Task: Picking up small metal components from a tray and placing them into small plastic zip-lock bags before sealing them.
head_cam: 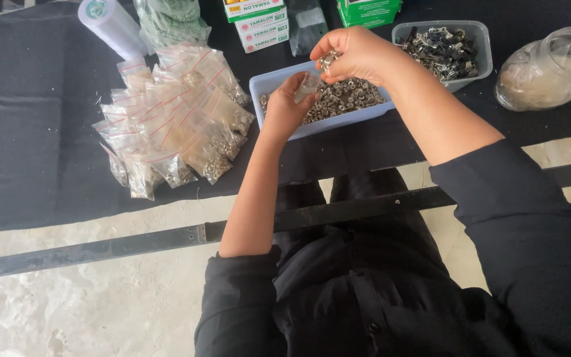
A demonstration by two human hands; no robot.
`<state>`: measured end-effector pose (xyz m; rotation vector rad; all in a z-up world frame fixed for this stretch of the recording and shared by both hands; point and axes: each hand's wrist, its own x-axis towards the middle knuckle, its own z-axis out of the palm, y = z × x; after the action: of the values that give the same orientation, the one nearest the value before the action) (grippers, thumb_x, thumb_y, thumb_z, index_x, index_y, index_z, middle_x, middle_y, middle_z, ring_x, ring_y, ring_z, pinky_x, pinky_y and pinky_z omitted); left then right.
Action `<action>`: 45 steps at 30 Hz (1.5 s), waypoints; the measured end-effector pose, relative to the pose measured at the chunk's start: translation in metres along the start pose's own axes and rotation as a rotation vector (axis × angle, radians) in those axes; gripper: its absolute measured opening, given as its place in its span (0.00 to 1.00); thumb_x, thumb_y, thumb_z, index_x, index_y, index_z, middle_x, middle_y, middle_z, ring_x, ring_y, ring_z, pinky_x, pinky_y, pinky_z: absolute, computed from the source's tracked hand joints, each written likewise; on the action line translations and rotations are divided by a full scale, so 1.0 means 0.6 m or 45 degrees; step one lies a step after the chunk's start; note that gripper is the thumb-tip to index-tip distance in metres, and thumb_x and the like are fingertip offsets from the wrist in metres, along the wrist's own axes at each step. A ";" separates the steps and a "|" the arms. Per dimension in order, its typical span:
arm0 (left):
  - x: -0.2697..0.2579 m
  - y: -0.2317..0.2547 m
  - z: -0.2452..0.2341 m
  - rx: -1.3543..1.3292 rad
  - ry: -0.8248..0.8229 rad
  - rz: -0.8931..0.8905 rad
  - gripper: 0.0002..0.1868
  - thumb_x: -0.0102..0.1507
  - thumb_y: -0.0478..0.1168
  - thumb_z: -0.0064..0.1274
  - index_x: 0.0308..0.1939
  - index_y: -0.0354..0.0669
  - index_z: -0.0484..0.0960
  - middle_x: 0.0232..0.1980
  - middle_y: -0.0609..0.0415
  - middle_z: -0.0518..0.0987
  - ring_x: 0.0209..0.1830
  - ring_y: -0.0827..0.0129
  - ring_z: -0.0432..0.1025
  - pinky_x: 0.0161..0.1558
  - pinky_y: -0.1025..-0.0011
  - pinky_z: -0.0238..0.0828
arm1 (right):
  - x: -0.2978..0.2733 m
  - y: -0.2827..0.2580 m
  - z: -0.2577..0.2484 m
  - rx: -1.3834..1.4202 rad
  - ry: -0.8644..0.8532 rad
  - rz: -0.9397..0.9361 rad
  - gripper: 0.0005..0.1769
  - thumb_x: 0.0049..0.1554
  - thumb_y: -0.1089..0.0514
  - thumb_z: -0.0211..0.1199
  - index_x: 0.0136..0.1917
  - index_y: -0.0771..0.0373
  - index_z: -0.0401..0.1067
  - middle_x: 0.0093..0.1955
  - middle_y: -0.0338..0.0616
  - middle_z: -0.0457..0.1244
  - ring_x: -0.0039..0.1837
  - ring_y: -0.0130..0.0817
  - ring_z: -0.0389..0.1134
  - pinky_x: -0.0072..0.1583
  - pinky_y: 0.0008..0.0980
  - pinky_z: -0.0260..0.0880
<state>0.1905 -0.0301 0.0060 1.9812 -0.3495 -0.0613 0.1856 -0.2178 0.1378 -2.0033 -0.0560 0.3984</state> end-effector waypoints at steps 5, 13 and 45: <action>0.004 -0.011 0.003 -0.002 0.015 -0.002 0.29 0.60 0.51 0.60 0.64 0.51 0.75 0.58 0.56 0.85 0.56 0.64 0.79 0.54 0.68 0.70 | 0.013 -0.003 0.015 -0.346 0.079 -0.012 0.21 0.48 0.71 0.64 0.52 0.52 0.79 0.45 0.36 0.69 0.46 0.23 0.68 0.48 0.25 0.67; 0.004 -0.004 0.002 0.014 -0.019 0.031 0.25 0.61 0.48 0.60 0.62 0.52 0.76 0.51 0.58 0.87 0.49 0.64 0.80 0.49 0.67 0.70 | 0.004 -0.029 0.028 -0.585 0.107 0.034 0.13 0.54 0.67 0.63 0.47 0.49 0.81 0.43 0.38 0.70 0.43 0.27 0.70 0.47 0.33 0.65; 0.001 -0.006 -0.002 -0.017 0.013 0.053 0.22 0.62 0.49 0.57 0.59 0.49 0.76 0.53 0.52 0.86 0.49 0.58 0.79 0.48 0.65 0.69 | 0.026 -0.018 0.055 -0.852 0.051 -0.129 0.19 0.58 0.69 0.55 0.40 0.48 0.82 0.45 0.39 0.68 0.30 0.35 0.57 0.36 0.37 0.59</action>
<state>0.1922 -0.0280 0.0036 1.9598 -0.3827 -0.0269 0.1919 -0.1810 0.1301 -2.6519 -0.2969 0.2943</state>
